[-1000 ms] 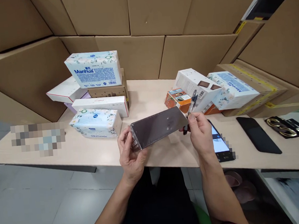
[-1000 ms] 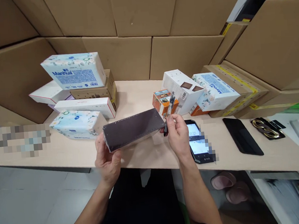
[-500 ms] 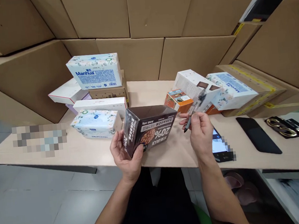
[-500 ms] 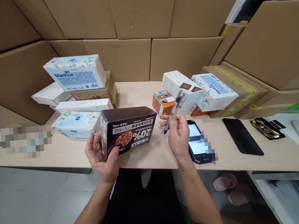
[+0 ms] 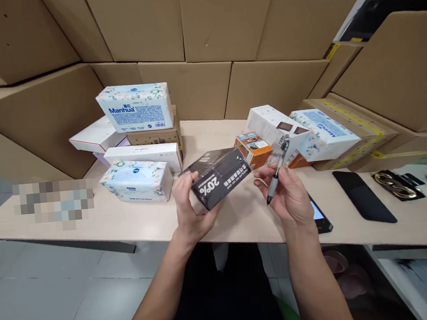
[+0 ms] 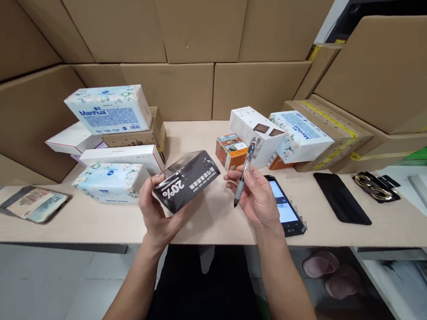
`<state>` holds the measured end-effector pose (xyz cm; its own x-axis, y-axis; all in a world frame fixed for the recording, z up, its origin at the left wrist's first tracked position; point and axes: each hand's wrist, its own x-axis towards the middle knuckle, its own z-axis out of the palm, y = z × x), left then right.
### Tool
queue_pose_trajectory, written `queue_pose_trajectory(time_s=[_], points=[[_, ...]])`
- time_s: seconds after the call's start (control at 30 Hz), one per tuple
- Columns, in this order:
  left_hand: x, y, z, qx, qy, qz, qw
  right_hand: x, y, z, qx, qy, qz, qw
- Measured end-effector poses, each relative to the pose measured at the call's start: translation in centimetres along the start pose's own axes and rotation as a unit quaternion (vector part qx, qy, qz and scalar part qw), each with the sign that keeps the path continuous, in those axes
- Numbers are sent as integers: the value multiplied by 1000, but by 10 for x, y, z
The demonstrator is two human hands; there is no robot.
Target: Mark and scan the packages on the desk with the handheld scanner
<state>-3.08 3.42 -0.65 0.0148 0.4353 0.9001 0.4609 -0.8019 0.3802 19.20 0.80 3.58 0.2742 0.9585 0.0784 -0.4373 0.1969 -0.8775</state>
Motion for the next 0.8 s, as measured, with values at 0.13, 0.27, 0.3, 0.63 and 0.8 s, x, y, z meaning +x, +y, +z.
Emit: queue_pose_trajectory(time_s=[0.13, 0.27, 0.3, 0.63, 0.8], points=[[-2, 2, -1, 51, -65, -58, 995, -4, 0, 7, 19, -22, -55, 998], [-2, 3, -3, 45, -77, -50, 995, -11, 2, 14, 11, -26, -117, 993], [-2, 3, -3, 41, -74, -55, 995, -13, 3, 16, 6, -28, -131, 991], [-12, -8, -3, 12, -57, -79, 995, -20, 15, 31, -127, -117, -249, 953], [-11, -7, -4, 21, -56, -76, 995, -19, 22, 36, -227, -137, -309, 913]])
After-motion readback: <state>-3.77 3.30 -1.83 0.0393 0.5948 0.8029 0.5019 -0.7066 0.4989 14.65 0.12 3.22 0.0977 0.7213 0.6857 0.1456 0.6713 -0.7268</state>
